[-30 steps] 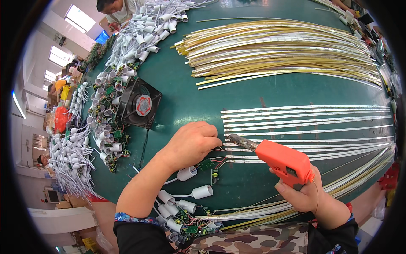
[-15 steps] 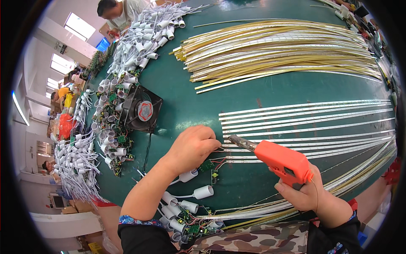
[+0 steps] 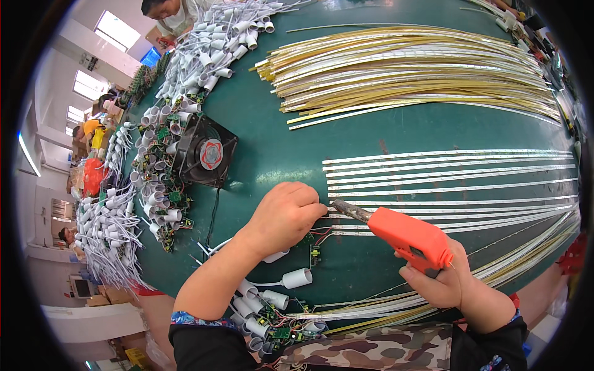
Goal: The person arranges LED strips in a row on the table by hand. The person then solders wires from circuit boards onto the ends of the LED strips using a soldering gun.
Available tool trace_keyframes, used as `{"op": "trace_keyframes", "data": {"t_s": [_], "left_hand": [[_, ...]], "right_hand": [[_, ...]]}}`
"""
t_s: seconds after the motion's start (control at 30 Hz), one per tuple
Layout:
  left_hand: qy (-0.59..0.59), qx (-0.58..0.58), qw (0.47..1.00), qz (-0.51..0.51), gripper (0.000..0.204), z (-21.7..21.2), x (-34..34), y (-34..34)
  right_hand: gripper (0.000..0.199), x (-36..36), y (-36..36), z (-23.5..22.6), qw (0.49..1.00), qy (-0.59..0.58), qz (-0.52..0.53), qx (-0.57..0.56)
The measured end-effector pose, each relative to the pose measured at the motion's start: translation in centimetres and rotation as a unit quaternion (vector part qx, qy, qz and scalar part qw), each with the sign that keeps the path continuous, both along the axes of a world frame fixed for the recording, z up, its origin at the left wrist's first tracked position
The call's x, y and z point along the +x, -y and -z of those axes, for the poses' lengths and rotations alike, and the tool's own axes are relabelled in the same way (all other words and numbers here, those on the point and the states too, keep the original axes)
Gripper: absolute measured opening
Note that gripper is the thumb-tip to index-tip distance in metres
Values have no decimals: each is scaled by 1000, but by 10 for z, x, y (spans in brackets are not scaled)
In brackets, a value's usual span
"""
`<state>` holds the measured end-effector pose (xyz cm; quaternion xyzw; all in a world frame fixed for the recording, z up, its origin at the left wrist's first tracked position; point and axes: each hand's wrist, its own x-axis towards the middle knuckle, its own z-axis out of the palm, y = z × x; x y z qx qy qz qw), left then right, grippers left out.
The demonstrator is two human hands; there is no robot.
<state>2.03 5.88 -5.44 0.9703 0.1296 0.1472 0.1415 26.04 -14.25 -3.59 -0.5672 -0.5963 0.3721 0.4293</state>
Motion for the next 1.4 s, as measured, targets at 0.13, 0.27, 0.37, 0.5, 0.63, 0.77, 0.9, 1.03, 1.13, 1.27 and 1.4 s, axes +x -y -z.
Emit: {"op": "trace_keyframes", "data": {"t_s": [0.13, 0.27, 0.37, 0.5, 0.63, 0.77, 0.9, 1.03, 1.13, 1.27, 1.4], "left_hand": [[-8, 0, 1000, -7, 8, -1, 1, 2], [-7, 4, 1000, -6, 8, 0, 1, 2], [-8, 9, 1000, -3, 8, -1, 2, 2], [-12, 14, 1000, 1, 8, 0, 3, 1], [-6, 22, 1000, 9, 12, 0, 2, -1], [-2, 18, 1000, 7, 12, 0, 2, 0], [-10, 19, 1000, 7, 9, -1, 3, 1], [-14, 22, 1000, 5, 8, 0, 3, 0], [-10, 27, 1000, 4, 7, 0, 3, 1], [-13, 26, 1000, 4, 6, 0, 3, 0], [-16, 27, 999, 2, 5, -1, 2, 0]], "right_hand": [[53, 1, -1, 1, 999, 21, -21, 12], [53, 2, -1, -2, 999, 27, -33, -9], [52, 3, -1, -4, 998, 43, -45, -16], [52, 3, -1, -4, 998, 37, -49, -14], [51, 2, -1, -7, 997, 61, -47, -9], [51, 5, 2, -11, 998, -1, -44, -39], [52, 2, 3, -4, 1000, 11, -24, -1], [53, 1, 2, -2, 999, 22, -33, -19], [54, 2, -1, -7, 997, 49, -54, -23], [53, 1, -1, -6, 997, 70, -42, 10], [53, 2, 0, -7, 1000, 12, -28, -3]]}}
